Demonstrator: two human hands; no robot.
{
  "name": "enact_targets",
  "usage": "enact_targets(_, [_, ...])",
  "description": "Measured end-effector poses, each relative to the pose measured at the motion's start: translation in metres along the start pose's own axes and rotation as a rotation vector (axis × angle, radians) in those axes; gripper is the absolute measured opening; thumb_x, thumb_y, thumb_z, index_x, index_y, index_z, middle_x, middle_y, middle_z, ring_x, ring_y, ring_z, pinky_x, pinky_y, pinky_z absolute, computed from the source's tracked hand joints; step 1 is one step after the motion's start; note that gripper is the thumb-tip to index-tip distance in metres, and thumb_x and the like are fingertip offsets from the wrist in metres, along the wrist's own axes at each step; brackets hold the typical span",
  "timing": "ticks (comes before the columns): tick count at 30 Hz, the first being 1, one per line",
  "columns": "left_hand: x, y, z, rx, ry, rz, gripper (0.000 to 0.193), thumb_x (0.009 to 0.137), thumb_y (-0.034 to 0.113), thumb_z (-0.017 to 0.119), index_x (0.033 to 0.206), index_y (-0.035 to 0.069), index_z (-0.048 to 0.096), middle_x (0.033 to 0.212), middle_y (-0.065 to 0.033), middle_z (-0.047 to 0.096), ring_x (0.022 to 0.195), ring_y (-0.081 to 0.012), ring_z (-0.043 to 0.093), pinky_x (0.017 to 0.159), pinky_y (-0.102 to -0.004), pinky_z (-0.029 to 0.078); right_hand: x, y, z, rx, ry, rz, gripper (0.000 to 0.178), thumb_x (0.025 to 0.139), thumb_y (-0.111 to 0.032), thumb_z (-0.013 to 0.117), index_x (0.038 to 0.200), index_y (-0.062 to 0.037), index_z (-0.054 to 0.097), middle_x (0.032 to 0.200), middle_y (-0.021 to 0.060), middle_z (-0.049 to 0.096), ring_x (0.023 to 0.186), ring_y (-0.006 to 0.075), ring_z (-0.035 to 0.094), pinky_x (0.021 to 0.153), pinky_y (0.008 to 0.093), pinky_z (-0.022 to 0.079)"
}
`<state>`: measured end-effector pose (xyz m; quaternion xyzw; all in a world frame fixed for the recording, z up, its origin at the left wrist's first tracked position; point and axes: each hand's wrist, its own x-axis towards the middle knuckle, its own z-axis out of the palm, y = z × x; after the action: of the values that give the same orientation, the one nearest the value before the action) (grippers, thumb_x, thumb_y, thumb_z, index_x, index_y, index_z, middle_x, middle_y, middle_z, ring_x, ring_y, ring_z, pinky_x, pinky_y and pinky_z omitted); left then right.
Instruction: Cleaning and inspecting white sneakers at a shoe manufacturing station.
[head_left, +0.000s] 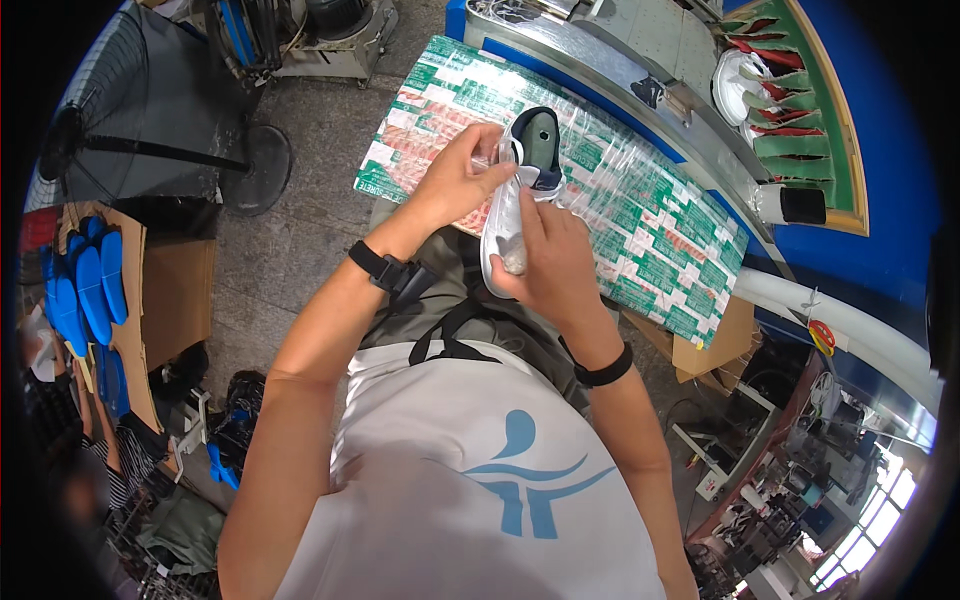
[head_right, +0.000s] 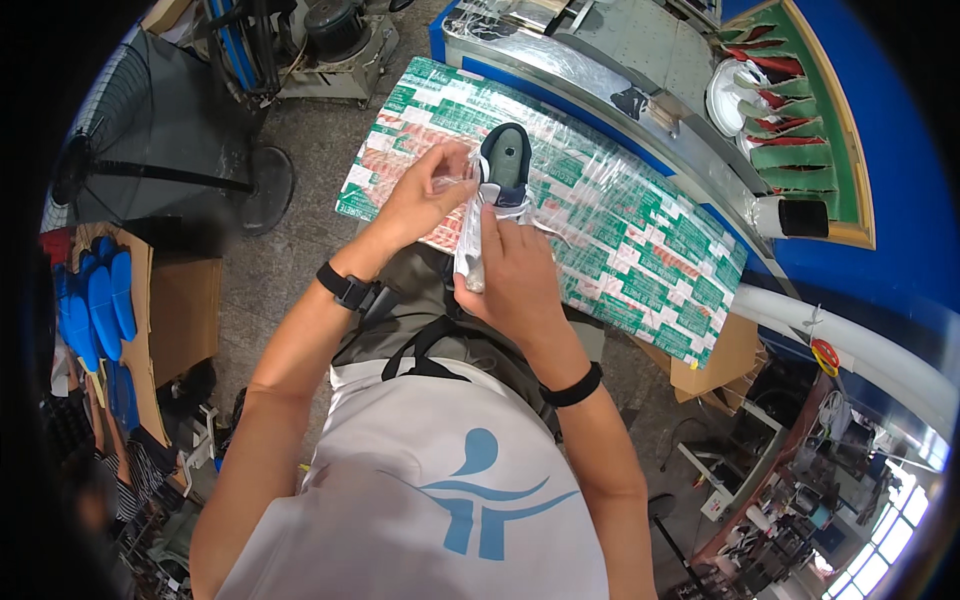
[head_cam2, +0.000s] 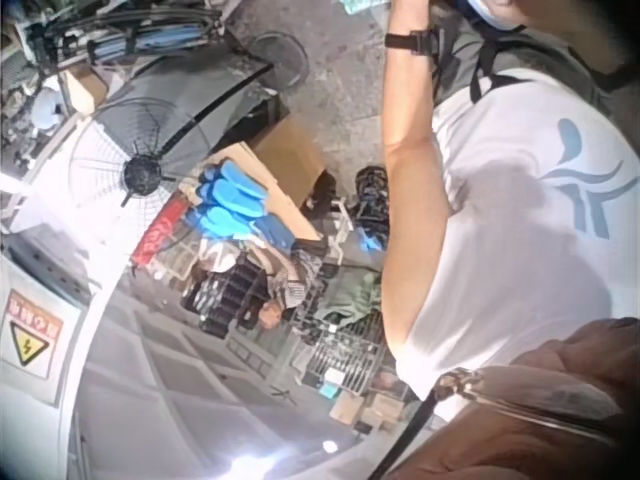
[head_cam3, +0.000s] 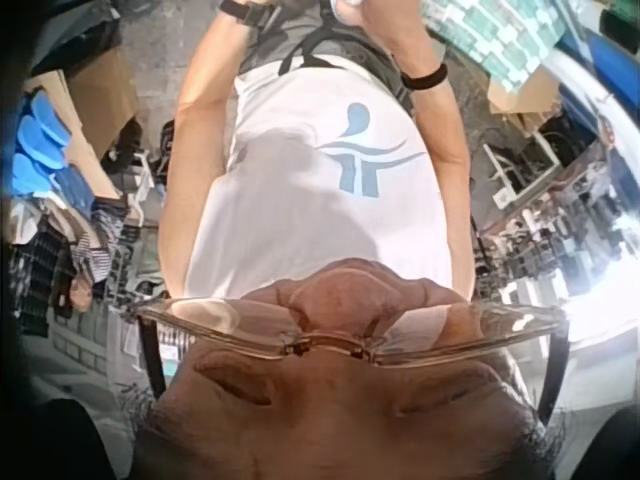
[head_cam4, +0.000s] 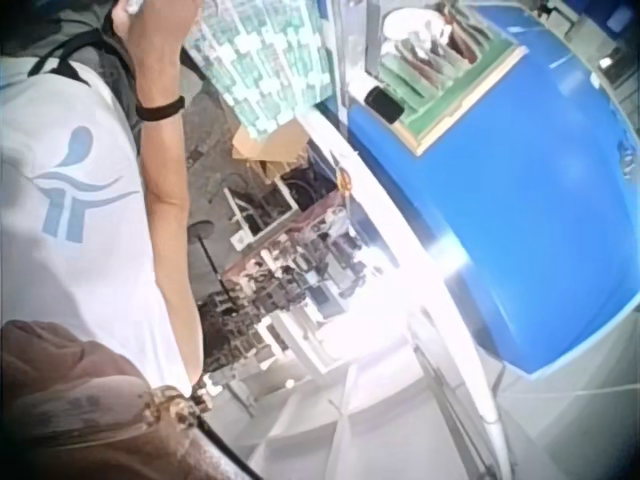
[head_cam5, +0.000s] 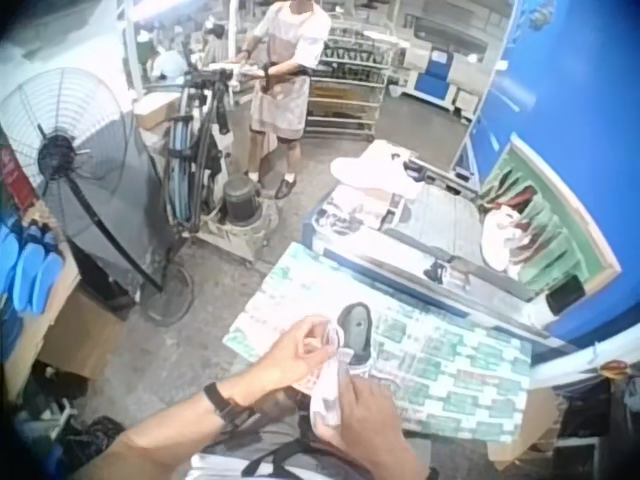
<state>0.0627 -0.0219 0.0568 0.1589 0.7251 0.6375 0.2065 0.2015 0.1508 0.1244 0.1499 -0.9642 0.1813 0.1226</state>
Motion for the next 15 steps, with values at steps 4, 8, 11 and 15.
enact_targets(4, [0.003,0.049,-0.011,0.217,-0.085,0.244,0.055,0.094,0.023,0.091,0.144,0.007,0.072,0.158,-0.0196,0.061,0.151,-0.0342,0.055,0.118,-0.0437,0.052,0.004,-0.015,-0.001,-0.126,-0.141,0.067,0.094,0.078,-0.036,0.091,0.153,0.0098,0.057,0.113,0.0175,0.063,0.103,0.036,0.064,0.09,0.0481,0.052])
enact_targets(8, [0.036,0.043,-0.016,0.414,-0.235,0.389,0.058,0.082,0.021,0.097,0.136,0.013,0.078,0.158,-0.02,0.06,0.148,-0.0411,0.057,0.121,-0.0471,0.049,0.008,-0.016,-0.015,0.177,-0.155,0.198,0.093,0.08,-0.036,0.091,0.151,0.0128,0.056,0.112,0.0224,0.066,0.104,0.0402,0.067,0.091,0.0505,0.055])
enact_targets(11, [0.052,0.05,-0.022,0.451,-0.287,0.312,0.061,0.075,0.017,0.1,0.132,0.011,0.078,0.15,-0.0163,0.064,0.141,-0.0369,0.061,0.117,-0.044,0.052,0.022,-0.022,-0.021,0.352,-0.164,0.333,0.091,0.082,-0.033,0.089,0.151,0.0147,0.054,0.111,0.0242,0.068,0.102,0.0432,0.069,0.091,0.0515,0.056])
enact_targets(15, [0.059,0.066,-0.02,0.465,-0.295,0.211,0.056,0.071,0.014,0.102,0.121,0.009,0.078,0.135,-0.0115,0.064,0.128,-0.0319,0.065,0.11,-0.0433,0.055,0.018,-0.043,-0.001,0.353,-0.157,0.292,0.091,0.084,-0.032,0.088,0.155,0.0133,0.053,0.113,0.0244,0.069,0.103,0.0436,0.07,0.093,0.0507,0.057])
